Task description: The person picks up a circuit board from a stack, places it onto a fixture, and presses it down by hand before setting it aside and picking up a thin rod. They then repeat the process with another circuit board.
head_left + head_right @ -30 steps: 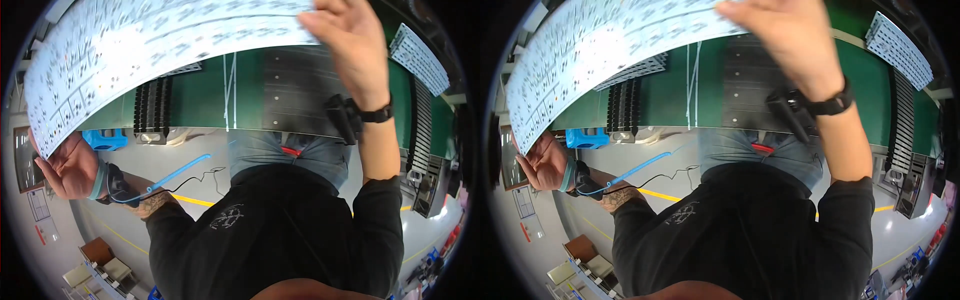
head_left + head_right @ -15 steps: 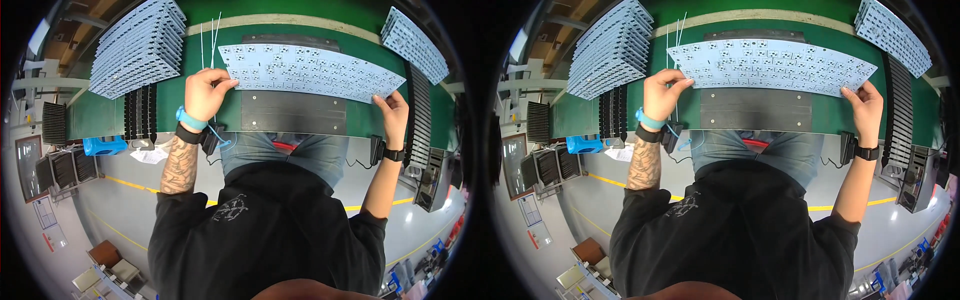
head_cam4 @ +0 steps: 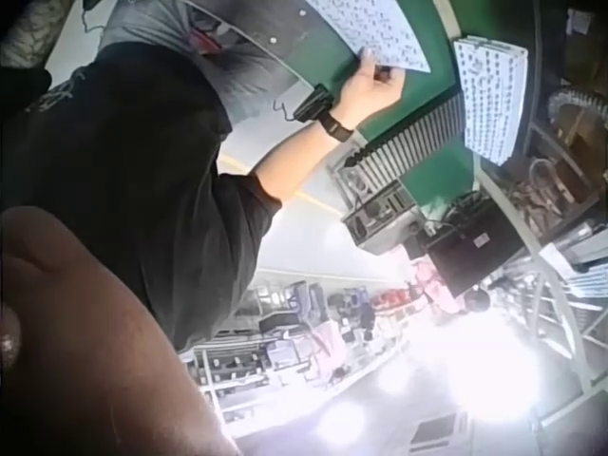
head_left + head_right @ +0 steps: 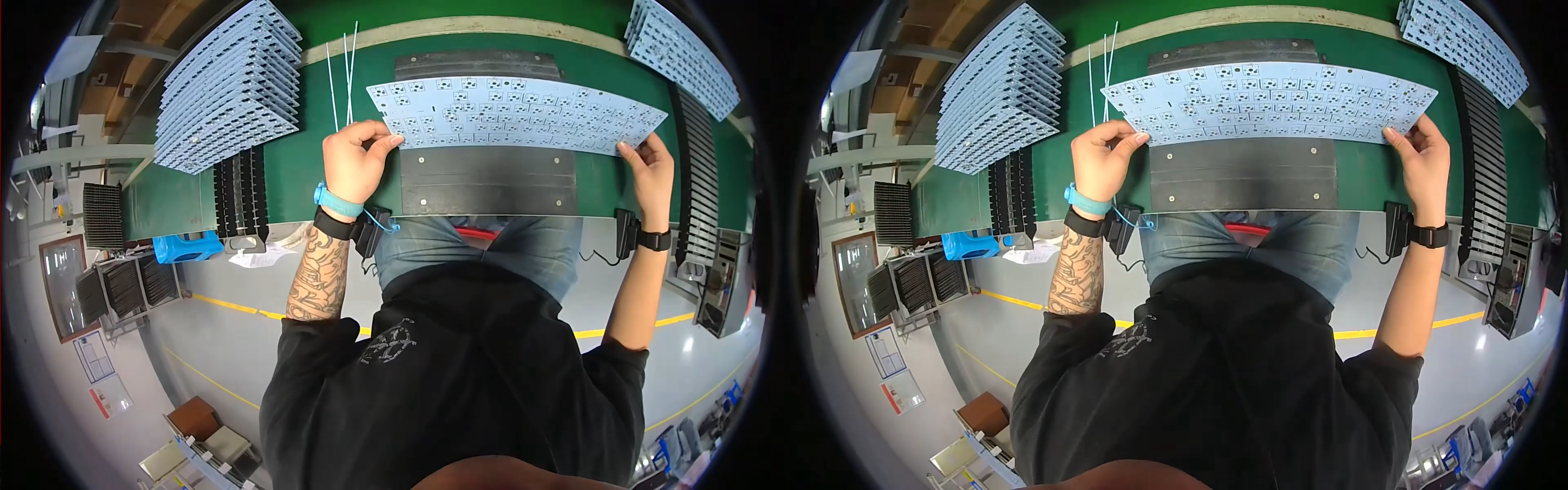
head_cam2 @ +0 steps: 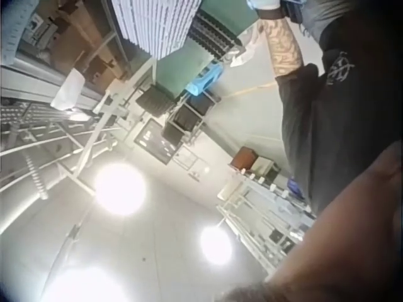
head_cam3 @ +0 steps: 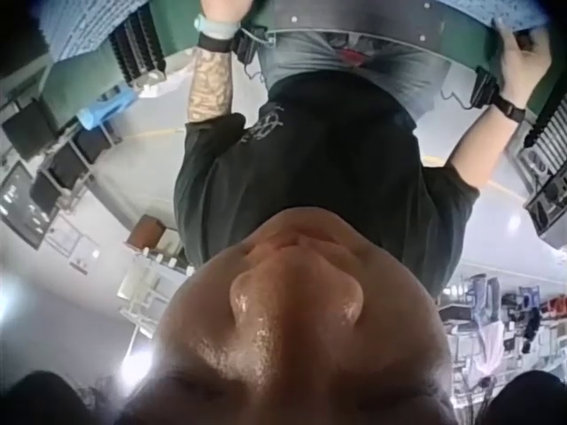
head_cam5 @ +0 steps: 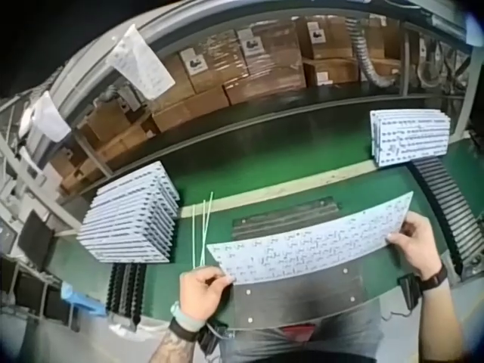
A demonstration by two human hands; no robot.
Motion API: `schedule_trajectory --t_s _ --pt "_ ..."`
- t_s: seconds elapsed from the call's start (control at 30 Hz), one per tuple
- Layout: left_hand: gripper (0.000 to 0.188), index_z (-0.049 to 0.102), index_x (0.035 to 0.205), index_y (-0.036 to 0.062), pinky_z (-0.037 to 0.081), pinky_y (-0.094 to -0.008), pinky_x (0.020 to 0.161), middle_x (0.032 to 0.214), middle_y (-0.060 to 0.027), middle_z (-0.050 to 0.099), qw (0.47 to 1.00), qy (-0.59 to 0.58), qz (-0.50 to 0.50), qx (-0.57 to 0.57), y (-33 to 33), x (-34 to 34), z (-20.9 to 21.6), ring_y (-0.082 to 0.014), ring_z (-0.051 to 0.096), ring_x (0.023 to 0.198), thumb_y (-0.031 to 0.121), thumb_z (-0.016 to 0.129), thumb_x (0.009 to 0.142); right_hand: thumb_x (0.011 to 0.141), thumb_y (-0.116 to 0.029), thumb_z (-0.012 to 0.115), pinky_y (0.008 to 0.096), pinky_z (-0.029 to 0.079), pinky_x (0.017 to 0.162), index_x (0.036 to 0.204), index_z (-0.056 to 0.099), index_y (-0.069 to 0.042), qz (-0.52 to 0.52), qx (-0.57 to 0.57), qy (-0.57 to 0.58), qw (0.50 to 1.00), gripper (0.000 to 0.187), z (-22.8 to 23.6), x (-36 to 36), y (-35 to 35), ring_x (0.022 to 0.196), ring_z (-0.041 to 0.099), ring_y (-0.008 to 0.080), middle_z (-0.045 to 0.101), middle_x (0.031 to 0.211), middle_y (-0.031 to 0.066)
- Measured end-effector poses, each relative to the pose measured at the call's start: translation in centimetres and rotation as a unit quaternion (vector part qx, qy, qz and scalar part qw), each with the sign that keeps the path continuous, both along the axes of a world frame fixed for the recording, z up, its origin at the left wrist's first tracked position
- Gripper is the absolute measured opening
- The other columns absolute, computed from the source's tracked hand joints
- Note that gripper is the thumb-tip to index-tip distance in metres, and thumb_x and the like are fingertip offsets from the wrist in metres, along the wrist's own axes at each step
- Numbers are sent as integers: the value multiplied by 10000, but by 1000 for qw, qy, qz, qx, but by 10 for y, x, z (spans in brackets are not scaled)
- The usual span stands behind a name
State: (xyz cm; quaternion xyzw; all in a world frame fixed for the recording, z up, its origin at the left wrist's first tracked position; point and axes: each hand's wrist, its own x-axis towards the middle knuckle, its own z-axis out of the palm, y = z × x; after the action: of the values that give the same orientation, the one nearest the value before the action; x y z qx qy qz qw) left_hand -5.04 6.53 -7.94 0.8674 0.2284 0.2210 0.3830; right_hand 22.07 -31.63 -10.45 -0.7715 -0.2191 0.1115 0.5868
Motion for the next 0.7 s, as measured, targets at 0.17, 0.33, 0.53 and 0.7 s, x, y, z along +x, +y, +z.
schedule_trajectory --t_s 0.17,0.33,0.53,0.7 --pt "133 739 849 -4 517 -281 619 733 -111 717 1000 -19 -12 -15 2 -1 -5 -167 671 640 74 824 782 910 -12 717 282 503 922 1253 620 49 3 -12 8 1000 362 3 0 2 1003 636 129 700 1140 77" --pt "283 734 1026 3 547 -310 673 880 -137 735 997 -65 -15 49 4 -9 6 -201 692 727 98 835 780 890 -59 760 289 504 922 1269 615 40 -37 -97 -70 992 418 37 -17 5 1048 626 151 682 1182 100" --pt "736 598 1352 73 463 -442 988 1251 -137 634 908 -123 -36 399 -20 10 65 -312 591 1145 185 881 682 785 -126 840 375 470 1009 1373 569 -33 -88 -130 -528 835 654 109 -75 76 1181 598 295 640 1285 127" --pt "937 497 1455 96 400 -500 1039 1329 -116 567 908 -40 -73 411 -45 37 60 -333 512 1232 223 897 617 640 -210 888 535 370 1083 1420 532 -112 31 -180 -528 829 863 91 -104 160 1253 519 315 576 1326 98"
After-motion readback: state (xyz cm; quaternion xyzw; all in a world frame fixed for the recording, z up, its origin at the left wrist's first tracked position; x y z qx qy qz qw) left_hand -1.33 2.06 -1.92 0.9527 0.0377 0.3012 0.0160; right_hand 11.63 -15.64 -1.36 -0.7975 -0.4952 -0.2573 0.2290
